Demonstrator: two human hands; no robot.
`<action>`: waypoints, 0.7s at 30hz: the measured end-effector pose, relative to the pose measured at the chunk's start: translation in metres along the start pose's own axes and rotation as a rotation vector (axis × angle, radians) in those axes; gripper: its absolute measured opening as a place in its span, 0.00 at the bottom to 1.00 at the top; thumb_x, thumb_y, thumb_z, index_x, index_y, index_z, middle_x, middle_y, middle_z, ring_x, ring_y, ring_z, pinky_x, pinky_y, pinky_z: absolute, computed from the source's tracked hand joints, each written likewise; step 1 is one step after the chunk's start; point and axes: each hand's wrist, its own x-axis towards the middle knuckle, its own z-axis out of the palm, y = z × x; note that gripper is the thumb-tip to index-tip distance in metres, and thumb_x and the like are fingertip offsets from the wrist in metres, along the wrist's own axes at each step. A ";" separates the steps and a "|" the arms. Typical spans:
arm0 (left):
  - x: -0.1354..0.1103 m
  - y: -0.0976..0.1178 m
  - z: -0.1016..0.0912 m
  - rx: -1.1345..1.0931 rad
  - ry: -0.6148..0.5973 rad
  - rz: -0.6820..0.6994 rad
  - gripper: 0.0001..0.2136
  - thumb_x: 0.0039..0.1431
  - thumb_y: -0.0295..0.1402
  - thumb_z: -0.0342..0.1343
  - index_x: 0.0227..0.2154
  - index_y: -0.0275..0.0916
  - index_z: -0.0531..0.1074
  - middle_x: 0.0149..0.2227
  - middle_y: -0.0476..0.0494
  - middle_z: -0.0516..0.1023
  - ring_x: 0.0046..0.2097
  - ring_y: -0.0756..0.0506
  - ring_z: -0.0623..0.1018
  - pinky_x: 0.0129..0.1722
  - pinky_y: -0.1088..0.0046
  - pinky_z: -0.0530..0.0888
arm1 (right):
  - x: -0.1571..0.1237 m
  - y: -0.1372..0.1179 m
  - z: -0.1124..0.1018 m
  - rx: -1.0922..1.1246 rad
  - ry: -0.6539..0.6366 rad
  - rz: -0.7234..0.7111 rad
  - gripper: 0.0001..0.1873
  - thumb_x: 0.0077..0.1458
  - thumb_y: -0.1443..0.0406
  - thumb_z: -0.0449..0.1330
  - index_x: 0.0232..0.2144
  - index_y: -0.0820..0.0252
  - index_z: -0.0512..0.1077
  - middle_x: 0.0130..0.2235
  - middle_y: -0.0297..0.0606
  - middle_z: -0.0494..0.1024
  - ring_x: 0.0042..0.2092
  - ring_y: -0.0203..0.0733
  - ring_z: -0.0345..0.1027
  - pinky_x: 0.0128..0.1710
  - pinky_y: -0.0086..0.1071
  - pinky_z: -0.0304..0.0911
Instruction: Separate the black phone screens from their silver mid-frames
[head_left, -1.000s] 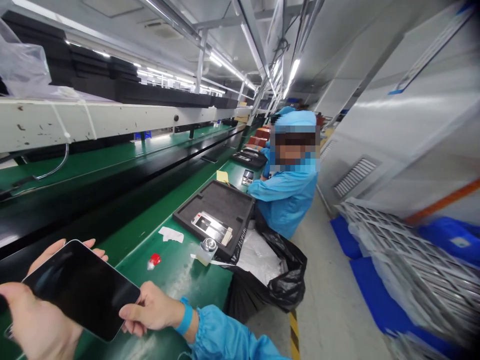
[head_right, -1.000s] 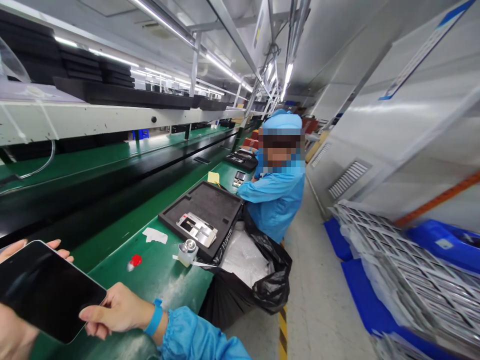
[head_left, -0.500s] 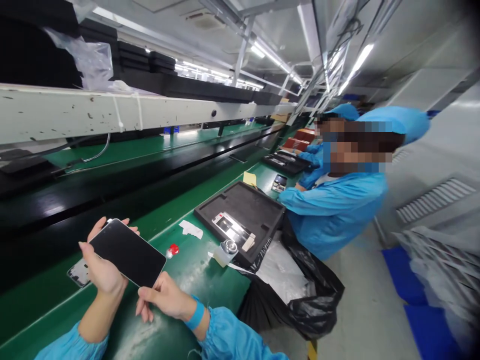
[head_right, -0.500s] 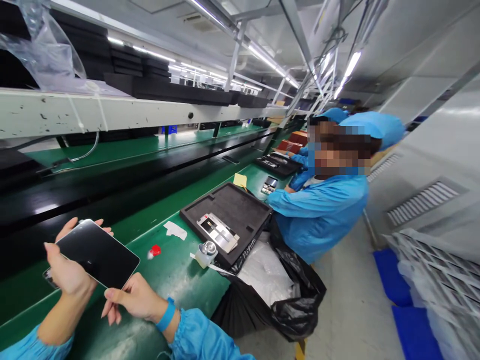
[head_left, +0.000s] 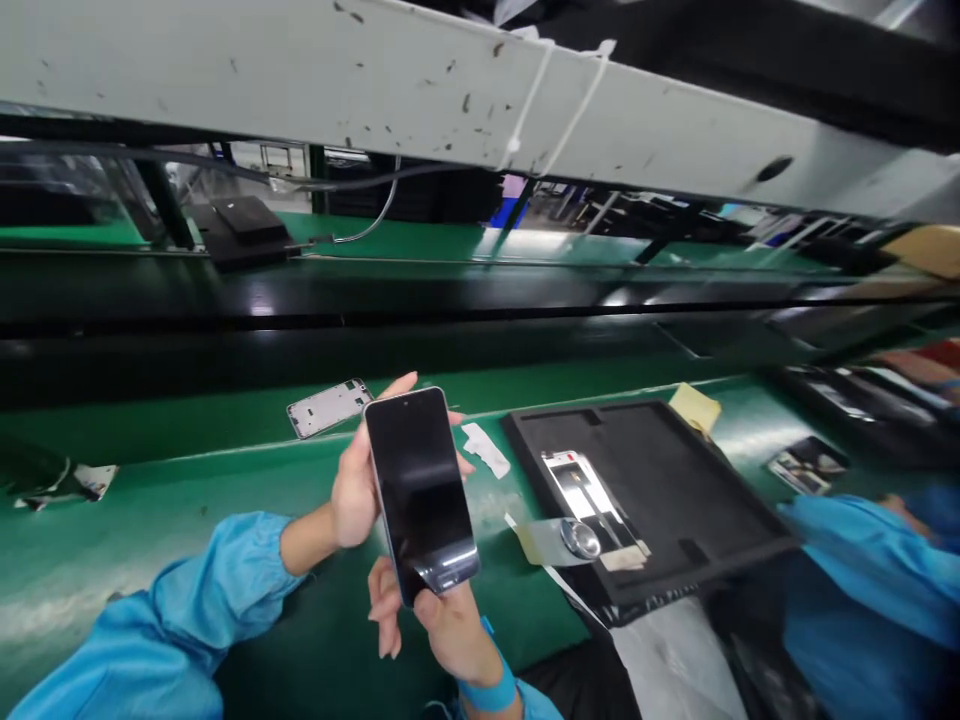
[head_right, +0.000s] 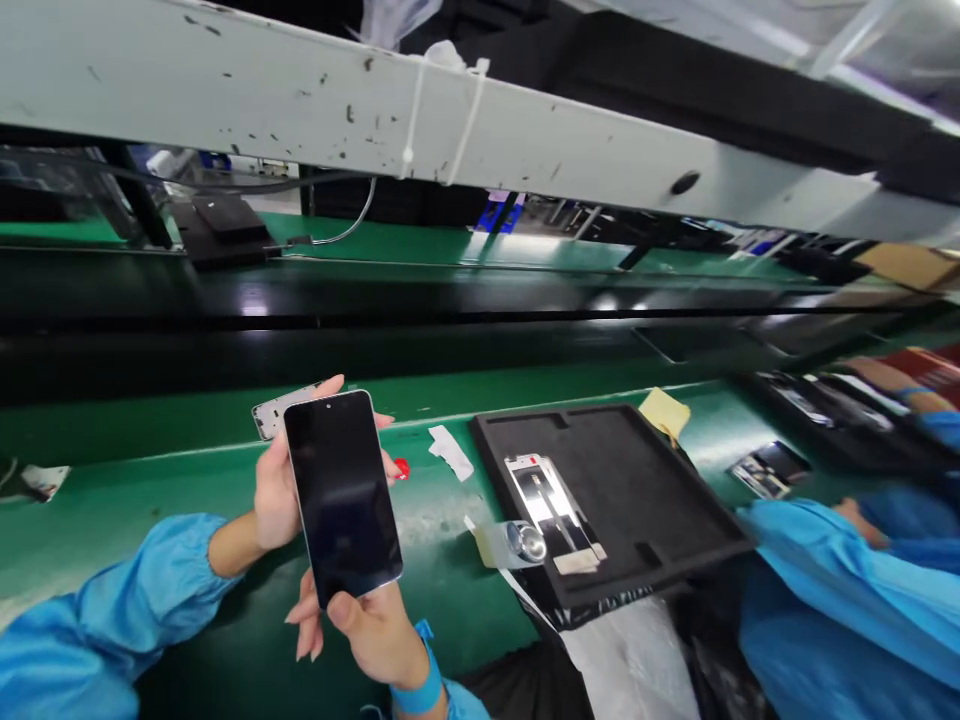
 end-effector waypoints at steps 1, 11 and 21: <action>-0.003 -0.001 -0.001 -0.002 -0.024 -0.010 0.33 0.73 0.56 0.52 0.75 0.51 0.58 0.60 0.37 0.81 0.45 0.37 0.87 0.47 0.53 0.84 | 0.000 0.000 0.001 0.000 -0.001 -0.008 0.35 0.66 0.38 0.61 0.34 0.64 0.86 0.22 0.38 0.71 0.25 0.40 0.70 0.18 0.30 0.64; -0.010 0.003 -0.006 0.044 -0.152 0.002 0.33 0.71 0.55 0.57 0.74 0.53 0.59 0.66 0.35 0.77 0.49 0.33 0.88 0.46 0.53 0.85 | -0.006 0.004 0.002 -0.095 -0.026 0.046 0.37 0.67 0.35 0.58 0.36 0.61 0.86 0.34 0.48 0.81 0.25 0.41 0.72 0.24 0.36 0.72; -0.003 0.014 -0.003 0.351 0.120 0.182 0.26 0.72 0.56 0.57 0.56 0.40 0.83 0.54 0.36 0.87 0.55 0.33 0.86 0.59 0.52 0.82 | -0.009 0.016 -0.006 -0.216 0.005 0.074 0.37 0.68 0.36 0.56 0.45 0.62 0.85 0.33 0.46 0.82 0.28 0.41 0.74 0.28 0.35 0.76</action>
